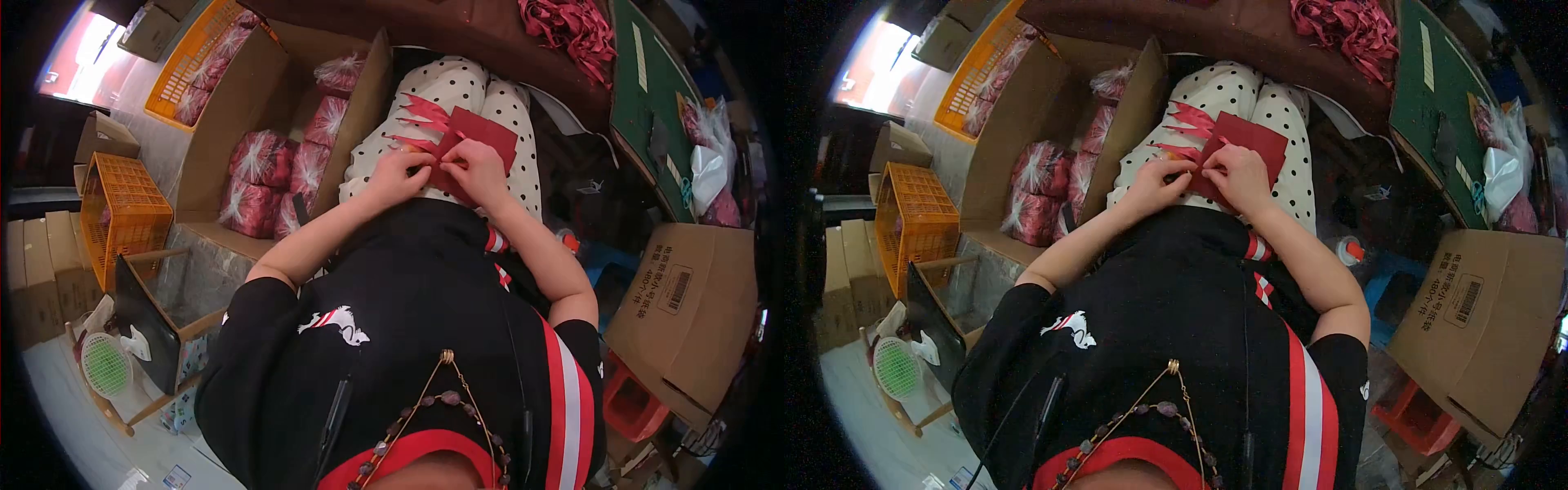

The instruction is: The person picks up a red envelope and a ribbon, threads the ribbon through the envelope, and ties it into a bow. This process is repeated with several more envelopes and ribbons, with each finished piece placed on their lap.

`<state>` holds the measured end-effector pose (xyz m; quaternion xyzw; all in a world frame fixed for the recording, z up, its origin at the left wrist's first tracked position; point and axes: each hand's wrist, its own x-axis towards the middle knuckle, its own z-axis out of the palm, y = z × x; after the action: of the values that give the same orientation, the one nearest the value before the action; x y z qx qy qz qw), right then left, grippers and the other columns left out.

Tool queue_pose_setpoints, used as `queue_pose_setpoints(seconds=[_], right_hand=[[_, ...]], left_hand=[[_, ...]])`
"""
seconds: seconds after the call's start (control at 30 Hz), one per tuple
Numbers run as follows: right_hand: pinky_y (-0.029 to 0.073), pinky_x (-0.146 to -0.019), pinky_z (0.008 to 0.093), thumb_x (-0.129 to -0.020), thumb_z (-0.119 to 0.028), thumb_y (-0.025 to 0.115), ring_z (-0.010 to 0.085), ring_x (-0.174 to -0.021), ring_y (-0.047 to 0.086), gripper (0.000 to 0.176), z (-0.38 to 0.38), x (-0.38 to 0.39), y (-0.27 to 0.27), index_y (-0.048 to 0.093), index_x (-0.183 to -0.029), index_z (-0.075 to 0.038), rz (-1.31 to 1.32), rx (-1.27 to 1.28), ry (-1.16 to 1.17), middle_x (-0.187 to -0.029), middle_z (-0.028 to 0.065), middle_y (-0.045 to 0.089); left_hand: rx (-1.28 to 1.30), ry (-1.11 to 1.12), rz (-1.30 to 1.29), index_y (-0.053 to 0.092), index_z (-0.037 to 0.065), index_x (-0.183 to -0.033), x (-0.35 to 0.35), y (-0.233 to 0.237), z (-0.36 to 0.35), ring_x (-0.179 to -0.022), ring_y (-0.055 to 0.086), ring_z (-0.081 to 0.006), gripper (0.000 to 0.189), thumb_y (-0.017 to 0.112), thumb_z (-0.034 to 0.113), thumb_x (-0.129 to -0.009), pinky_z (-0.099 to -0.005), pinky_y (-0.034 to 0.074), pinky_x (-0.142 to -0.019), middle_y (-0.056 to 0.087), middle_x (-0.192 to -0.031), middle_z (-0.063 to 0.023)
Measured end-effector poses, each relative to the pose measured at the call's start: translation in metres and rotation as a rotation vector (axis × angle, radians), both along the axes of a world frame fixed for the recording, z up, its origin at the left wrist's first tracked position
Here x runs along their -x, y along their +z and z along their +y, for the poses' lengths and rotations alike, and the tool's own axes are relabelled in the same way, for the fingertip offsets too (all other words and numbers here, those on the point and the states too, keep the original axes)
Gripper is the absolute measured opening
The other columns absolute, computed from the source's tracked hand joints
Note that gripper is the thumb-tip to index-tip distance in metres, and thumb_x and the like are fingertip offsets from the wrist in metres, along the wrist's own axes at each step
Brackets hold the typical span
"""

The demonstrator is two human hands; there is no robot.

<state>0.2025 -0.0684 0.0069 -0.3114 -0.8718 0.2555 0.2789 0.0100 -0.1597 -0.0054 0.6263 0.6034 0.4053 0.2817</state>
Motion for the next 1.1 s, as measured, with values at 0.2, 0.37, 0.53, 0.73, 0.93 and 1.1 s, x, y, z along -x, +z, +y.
queue_pose_setpoints(seconds=[0.2, 0.37, 0.53, 0.73, 0.93, 1.1], right_hand=[[0.044, -0.083, 0.0408, -0.073, -0.024, 0.08, 0.0255, -0.09, 0.06, 0.014, -0.002, -0.004, -0.001, 0.072, -0.077, -0.013, -0.098, -0.111, -0.063, -0.085, 0.0019, 0.065], [0.042, -0.081, 0.0387, -0.074, -0.025, 0.079, 0.0233, -0.084, 0.057, 0.013, -0.005, -0.007, -0.012, 0.073, -0.078, -0.014, -0.051, -0.027, -0.036, -0.082, -0.0002, 0.064], [0.042, -0.097, 0.0388, -0.071, -0.022, 0.083, 0.0222, -0.093, 0.058, 0.023, 0.001, -0.004, -0.008, 0.073, -0.09, -0.012, 0.051, 0.127, 0.2, -0.09, 0.0028, 0.064], [0.033, -0.114, 0.0499, -0.056, -0.034, 0.092, 0.0406, -0.139, 0.034, 0.113, -0.017, -0.01, 0.035, 0.032, -0.15, -0.013, -0.05, -0.218, 0.039, -0.149, 0.0188, 0.037], [0.033, -0.115, 0.0499, -0.059, -0.037, 0.091, 0.0449, -0.138, 0.038, 0.126, -0.005, -0.02, 0.01, 0.017, -0.157, -0.01, -0.263, -0.046, 0.041, -0.145, 0.0261, 0.041], [0.034, -0.114, 0.0492, -0.063, -0.039, 0.089, 0.0446, -0.136, 0.04, 0.119, 0.004, -0.034, 0.007, 0.021, -0.155, -0.007, -0.324, -0.053, -0.02, -0.145, 0.0267, 0.042]], left_hand=[[0.065, -0.108, -0.032, 0.074, 0.006, -0.102, 0.01, -0.024, 0.021, -0.089, 0.066, -0.0267, 0.023, 0.069, 0.019, -0.083, -0.0367, 0.052, -0.081, 0.067, -0.092, -0.0137], [0.141, -0.118, -0.019, 0.073, 0.005, -0.106, 0.006, -0.008, 0.021, -0.091, 0.067, -0.0239, 0.024, 0.069, 0.016, -0.085, -0.0353, 0.052, -0.083, 0.069, -0.099, -0.0124], [0.057, -0.187, 0.31, 0.073, 0.009, -0.094, 0.003, -0.009, 0.019, -0.087, 0.066, -0.0329, 0.018, 0.067, 0.02, -0.082, -0.0431, 0.053, -0.077, 0.066, -0.096, -0.0112], [-0.046, -0.014, 0.213, 0.073, 0.009, -0.094, 0.001, -0.003, 0.017, -0.086, 0.066, -0.036, 0.017, 0.065, 0.019, -0.083, -0.0474, 0.053, -0.076, 0.068, -0.096, -0.0123], [-0.147, -0.062, 0.535, 0.074, 0.011, -0.089, 0.013, 0.011, 0.018, -0.083, 0.066, -0.0328, 0.011, 0.069, 0.017, -0.081, -0.0438, 0.053, -0.07, 0.066, -0.092, -0.0094], [-0.062, 0.175, 0.578, 0.074, 0.013, -0.09, 0.089, 0.025, 0.009, -0.085, 0.066, -0.0308, 0.01, 0.069, 0.019, -0.084, -0.0426, 0.053, -0.072, 0.064, -0.09, -0.006]])
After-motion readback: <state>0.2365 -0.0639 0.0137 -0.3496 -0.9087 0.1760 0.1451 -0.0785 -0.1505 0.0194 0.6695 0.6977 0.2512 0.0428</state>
